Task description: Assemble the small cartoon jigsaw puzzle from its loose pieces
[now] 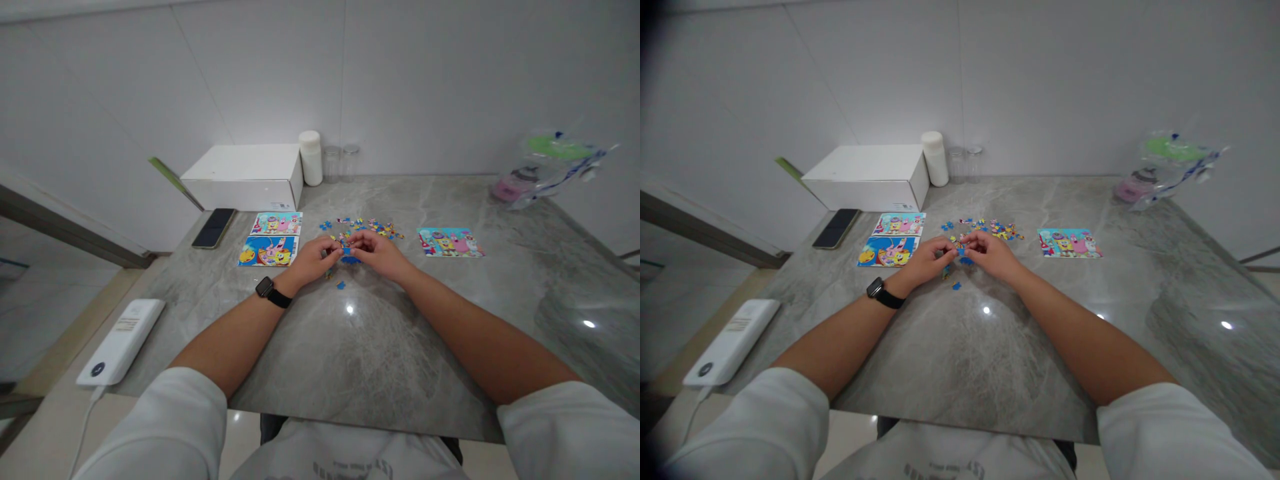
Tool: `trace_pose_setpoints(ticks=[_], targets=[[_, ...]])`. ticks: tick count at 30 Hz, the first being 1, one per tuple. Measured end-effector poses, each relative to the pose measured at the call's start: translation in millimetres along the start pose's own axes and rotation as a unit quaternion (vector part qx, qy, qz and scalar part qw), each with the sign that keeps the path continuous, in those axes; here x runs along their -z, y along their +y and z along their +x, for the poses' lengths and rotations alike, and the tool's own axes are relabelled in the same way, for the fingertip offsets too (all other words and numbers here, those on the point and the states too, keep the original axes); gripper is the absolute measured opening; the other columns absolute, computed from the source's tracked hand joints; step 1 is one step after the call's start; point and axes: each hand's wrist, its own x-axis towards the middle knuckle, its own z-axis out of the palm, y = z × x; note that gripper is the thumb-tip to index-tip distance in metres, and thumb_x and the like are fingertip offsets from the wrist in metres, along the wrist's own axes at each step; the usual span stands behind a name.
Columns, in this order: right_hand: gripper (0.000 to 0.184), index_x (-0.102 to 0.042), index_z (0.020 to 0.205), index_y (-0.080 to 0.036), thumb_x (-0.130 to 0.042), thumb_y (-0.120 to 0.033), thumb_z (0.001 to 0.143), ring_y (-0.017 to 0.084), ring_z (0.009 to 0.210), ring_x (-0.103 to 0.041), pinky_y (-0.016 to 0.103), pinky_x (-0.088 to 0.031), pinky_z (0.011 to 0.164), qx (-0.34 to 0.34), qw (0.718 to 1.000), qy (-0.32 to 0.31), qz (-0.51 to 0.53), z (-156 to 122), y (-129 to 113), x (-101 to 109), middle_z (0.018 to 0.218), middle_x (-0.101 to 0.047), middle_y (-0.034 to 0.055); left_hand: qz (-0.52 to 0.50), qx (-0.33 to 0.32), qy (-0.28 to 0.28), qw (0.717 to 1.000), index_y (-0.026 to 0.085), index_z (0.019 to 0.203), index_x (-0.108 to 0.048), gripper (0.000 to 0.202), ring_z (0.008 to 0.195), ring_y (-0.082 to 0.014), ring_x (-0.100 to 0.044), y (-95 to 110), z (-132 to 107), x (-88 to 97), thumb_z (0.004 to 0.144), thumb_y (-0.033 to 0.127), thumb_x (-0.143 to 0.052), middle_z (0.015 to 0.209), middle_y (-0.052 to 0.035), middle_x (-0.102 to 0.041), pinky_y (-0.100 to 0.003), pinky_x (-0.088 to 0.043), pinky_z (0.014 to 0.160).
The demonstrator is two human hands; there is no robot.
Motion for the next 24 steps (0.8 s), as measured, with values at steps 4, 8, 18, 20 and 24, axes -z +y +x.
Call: trace_pose_setpoints(ticks=[4,8,18,20,24], targets=[[0.037,-0.069,0.108,-0.022,-0.08,-0.041,0.078,0.018,0.082,-0.069,0.032,-0.055,0.077,-0.006,1.0,0.01,0.016,1.1,-0.4,0.4,0.091,-0.075,0.0027,-0.003,0.004,-0.009,1.0,0.02,0.084,-0.069,0.027,0.087,-0.0191,-0.065,-0.3,-0.3,-0.2,0.1,0.04,-0.06,0.088,-0.0038,-0.071,-0.033,-0.051,0.084],[0.036,-0.069,0.108,-0.022,-0.078,-0.04,0.079,0.017,0.078,-0.067,0.031,-0.053,0.074,0.0,1.0,0.008,-0.011,0.8,-0.9,0.4,0.089,-0.074,0.0025,-0.001,0.003,-0.005,1.0,0.019,0.082,-0.069,0.029,0.085,-0.0185,-0.065,0.8,-0.7,1.3,0.1,0.04,-0.06,0.087,-0.0037,-0.071,-0.032,-0.05,0.084],[0.031,-0.07,0.112,-0.022,-0.072,-0.037,0.086,0.017,0.076,-0.066,0.03,-0.051,0.072,0.037,0.994,-0.004,-0.104,-5.5,-2.1,-4.3,0.089,-0.076,0.002,-0.013,0.003,-0.024,1.0,0.019,0.086,-0.07,0.024,0.085,-0.0175,-0.064,0.9,-0.8,0.6,0.097,0.038,-0.063,0.088,-0.0029,-0.072,-0.031,-0.049,0.081],[0.031,-0.07,0.113,-0.023,-0.072,-0.038,0.087,0.017,0.077,-0.067,0.03,-0.05,0.071,0.039,0.994,0.001,-0.104,-5.6,-2.0,-4.8,0.09,-0.076,0.0023,-0.033,0.023,-0.011,0.999,0.019,0.086,-0.07,0.026,0.085,-0.0177,-0.065,1.5,-0.4,0.7,0.098,0.04,-0.062,0.089,-0.0029,-0.072,-0.031,-0.05,0.083],[0.031,-0.07,0.112,-0.023,-0.072,-0.039,0.086,0.017,0.076,-0.066,0.03,-0.05,0.071,0.04,0.994,0.001,-0.1,-4.8,-1.0,-5.5,0.089,-0.075,0.0021,-0.058,0.046,0.0,0.997,0.018,0.084,-0.07,0.028,0.085,-0.018,-0.065,3.8,0.5,3.7,0.097,0.043,-0.063,0.089,-0.0032,-0.073,-0.031,-0.052,0.084]])
